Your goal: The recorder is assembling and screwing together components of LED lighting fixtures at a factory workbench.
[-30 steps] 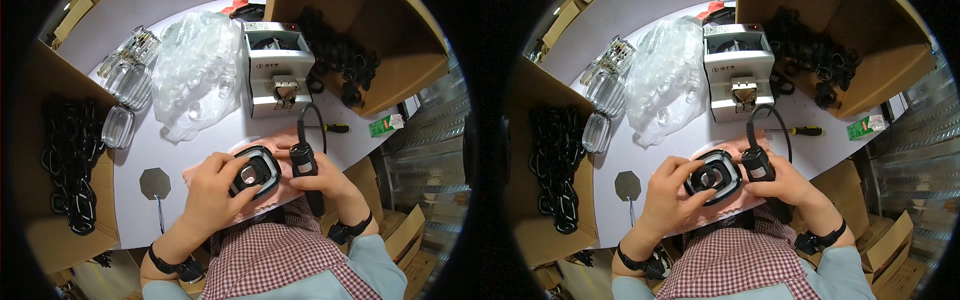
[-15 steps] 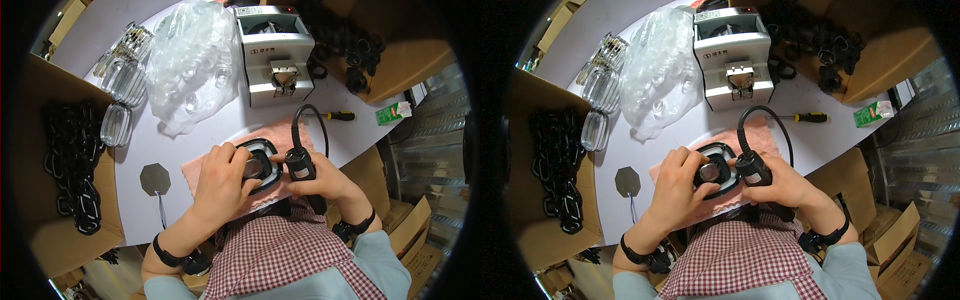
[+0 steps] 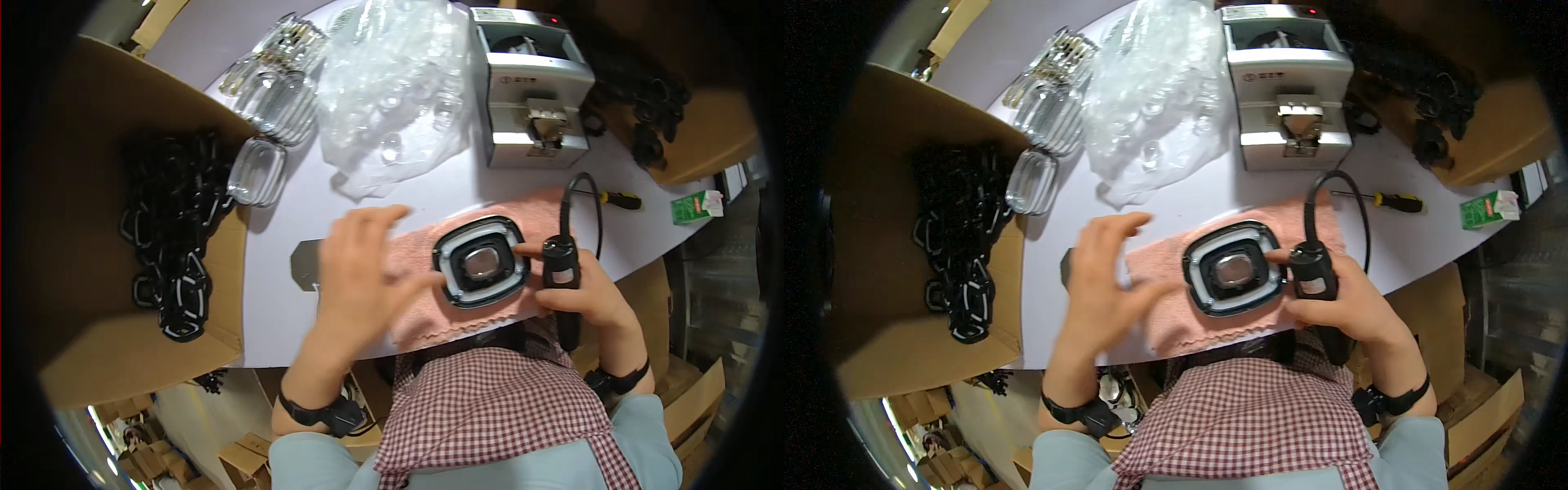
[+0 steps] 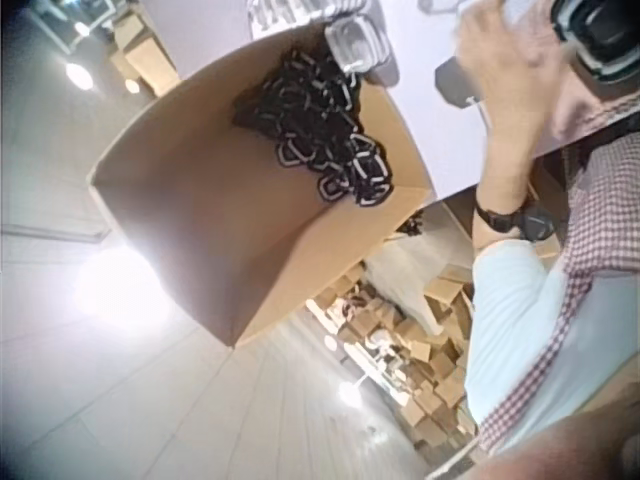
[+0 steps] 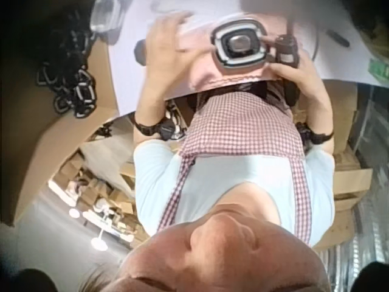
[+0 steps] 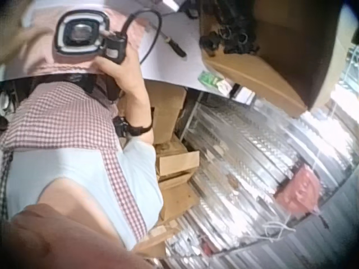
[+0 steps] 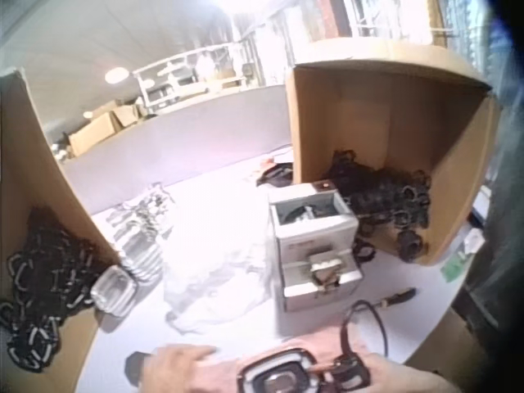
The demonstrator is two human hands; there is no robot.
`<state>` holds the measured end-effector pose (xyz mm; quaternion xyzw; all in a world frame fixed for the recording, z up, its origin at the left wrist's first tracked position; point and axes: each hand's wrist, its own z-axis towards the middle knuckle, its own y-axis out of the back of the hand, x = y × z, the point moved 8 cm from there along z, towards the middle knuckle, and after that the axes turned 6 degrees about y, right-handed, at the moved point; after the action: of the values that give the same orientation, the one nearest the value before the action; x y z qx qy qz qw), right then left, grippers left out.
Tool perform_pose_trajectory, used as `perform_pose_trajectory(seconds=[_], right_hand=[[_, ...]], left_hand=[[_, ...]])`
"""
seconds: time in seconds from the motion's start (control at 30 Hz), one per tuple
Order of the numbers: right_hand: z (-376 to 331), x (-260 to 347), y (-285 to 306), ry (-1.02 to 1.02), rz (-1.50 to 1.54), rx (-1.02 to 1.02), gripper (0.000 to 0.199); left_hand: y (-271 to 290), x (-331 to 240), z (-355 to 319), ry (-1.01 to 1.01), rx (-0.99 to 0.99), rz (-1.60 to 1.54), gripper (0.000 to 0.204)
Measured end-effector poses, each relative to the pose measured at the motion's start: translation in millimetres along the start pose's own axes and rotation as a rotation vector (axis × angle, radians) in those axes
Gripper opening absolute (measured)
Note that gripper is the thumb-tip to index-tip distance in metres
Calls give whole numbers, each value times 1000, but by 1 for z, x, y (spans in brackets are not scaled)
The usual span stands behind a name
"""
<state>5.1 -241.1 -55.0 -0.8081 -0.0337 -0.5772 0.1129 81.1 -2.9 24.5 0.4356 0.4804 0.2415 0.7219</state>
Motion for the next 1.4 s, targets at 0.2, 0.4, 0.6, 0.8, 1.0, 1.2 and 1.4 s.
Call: perform_pose_trajectory(seconds=[0.2, 0.4, 0.6, 0.8, 1.0, 1.2, 1.4], right_hand=[[3, -2, -1, 10, -1, 39, 58], [3, -3, -1, 33, -2, -2, 58], [1, -7, -3, 12, 85, 3, 62], [1, -5, -1, 61, 11, -3, 61], [3, -7, -1, 127, -10, 31, 64], [3, -15, 2, 88, -19, 41, 61], [7, -13, 6, 131, -78, 41, 61]], left_hand=[[36, 146, -39, 460, 262, 245, 66], [43, 163, -41, 612, 326, 96, 52], [37, 73, -33, 532, 278, -786, 39], [-40, 10, -2, 326, 312, -850, 38], [-51, -15, 9, 106, 213, -316, 30], [-48, -41, 4, -210, 174, -132, 51], [-52, -39, 4, -187, 214, -194, 66]])
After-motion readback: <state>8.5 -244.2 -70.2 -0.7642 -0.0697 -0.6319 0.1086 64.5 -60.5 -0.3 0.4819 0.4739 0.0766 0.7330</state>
